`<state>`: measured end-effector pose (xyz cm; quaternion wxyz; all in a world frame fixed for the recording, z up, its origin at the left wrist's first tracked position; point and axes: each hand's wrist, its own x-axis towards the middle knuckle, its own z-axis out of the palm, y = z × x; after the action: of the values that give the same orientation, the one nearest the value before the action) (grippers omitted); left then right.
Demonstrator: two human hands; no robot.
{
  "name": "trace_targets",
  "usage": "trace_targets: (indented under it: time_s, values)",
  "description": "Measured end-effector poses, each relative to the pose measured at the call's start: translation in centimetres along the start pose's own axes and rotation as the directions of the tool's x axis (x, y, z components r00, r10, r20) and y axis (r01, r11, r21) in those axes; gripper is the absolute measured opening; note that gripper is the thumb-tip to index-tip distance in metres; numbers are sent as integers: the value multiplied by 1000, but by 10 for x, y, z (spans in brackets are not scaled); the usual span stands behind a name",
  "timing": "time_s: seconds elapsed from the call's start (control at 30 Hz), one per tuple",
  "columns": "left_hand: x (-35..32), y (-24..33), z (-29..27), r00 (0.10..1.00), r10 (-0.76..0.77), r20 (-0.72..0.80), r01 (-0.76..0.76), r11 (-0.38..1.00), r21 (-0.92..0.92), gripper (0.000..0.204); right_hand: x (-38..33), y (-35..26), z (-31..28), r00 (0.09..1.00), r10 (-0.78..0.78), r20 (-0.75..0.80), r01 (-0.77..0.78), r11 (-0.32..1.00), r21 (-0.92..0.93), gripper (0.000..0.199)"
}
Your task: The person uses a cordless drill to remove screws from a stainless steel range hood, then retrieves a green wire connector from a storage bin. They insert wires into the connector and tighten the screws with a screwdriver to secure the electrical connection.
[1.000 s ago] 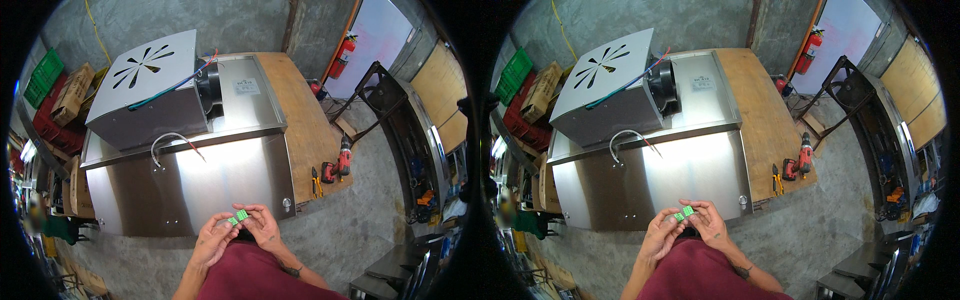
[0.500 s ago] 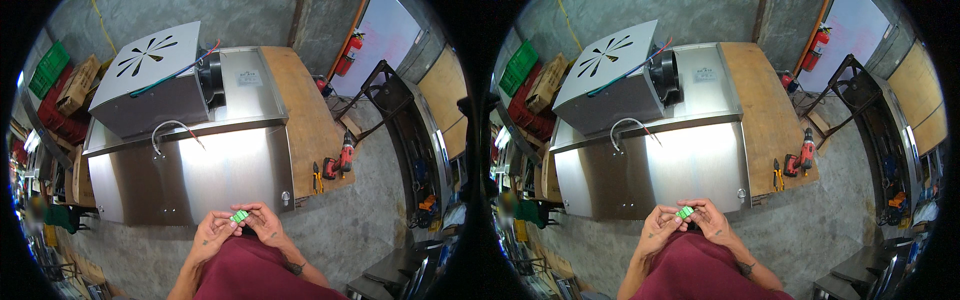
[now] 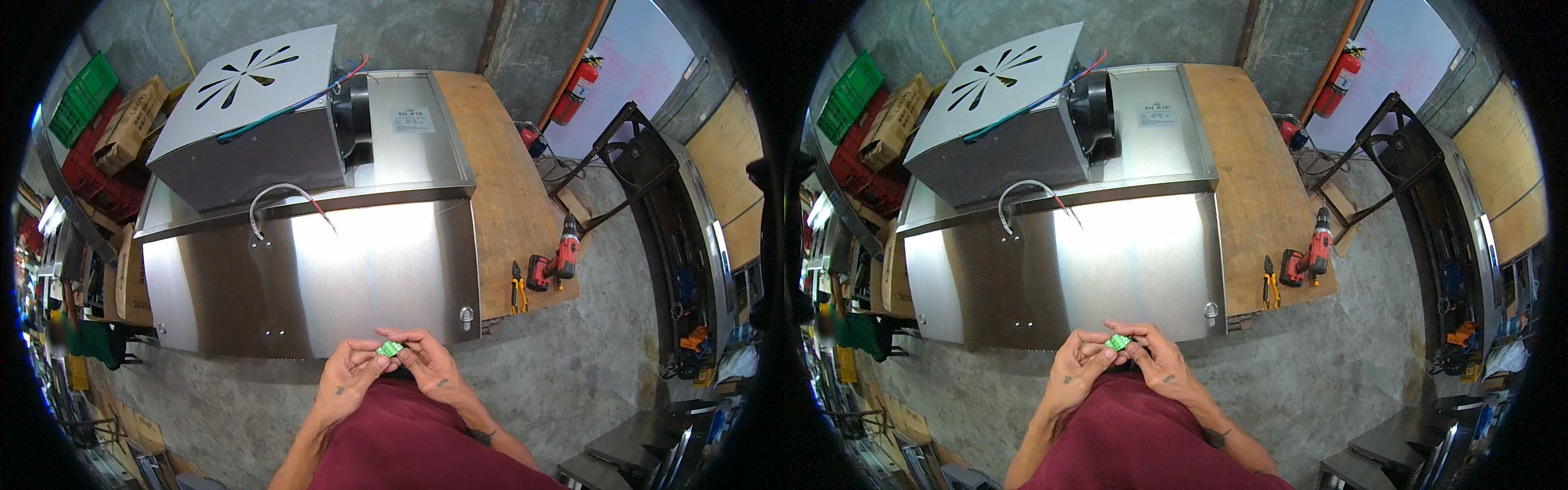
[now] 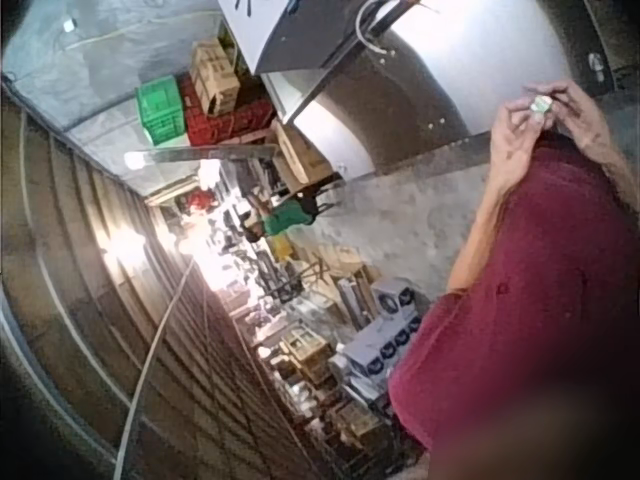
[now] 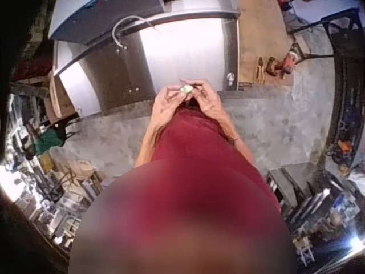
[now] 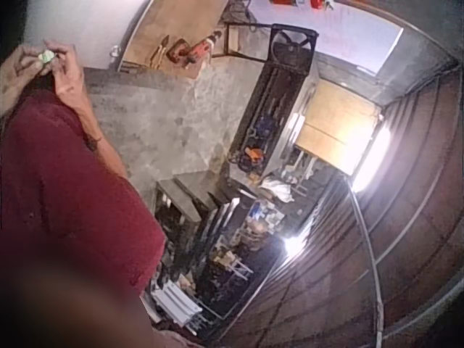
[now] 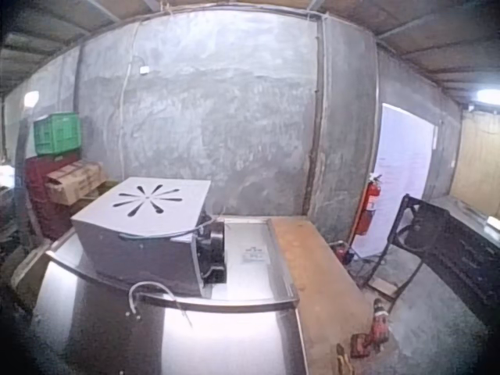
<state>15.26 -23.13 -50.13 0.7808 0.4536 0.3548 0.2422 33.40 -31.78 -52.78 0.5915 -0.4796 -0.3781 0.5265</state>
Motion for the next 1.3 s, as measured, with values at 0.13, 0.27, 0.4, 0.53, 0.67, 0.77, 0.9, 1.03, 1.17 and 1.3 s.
trace_targets:
  time_s: [0.13,0.27,0.4,0.53,0.67,0.77,0.9,1.03,1.17,1.3]
  values:
    - [3,-9,5,993,73,-91,-71,997,31,29,2,-23,9,999,33,-4,-32,935,-354,47]
    - [2,-14,8,974,153,-167,-104,957,272,26,1,-22,21,999,-44,-8,32,816,-578,56]
    - [2,-1,14,970,182,-163,-87,881,465,23,1,-7,25,997,-48,-65,-1,793,-609,55]
    - [-5,8,11,971,228,-72,-149,811,565,20,4,3,26,992,-106,-74,45,820,-571,50]
    - [-5,12,10,959,277,-53,-208,821,531,16,5,0,30,993,-60,-103,-1,862,-507,45]
    - [-3,14,5,957,284,-59,-223,851,475,14,7,2,33,989,-104,-102,36,853,-520,43]
    - [0,24,-21,924,359,131,-363,721,590,36,13,0,36,969,-198,-146,84,823,-561,44]
    - [4,29,-37,939,279,200,-338,849,406,87,15,-6,43,984,-86,-154,34,950,-311,44]
    - [8,55,-38,930,138,341,-274,879,390,102,15,-26,60,996,6,-89,-8,1000,-26,41]
    - [3,68,-32,925,202,323,-310,892,330,90,14,-35,66,993,-75,-86,69,995,-74,40]
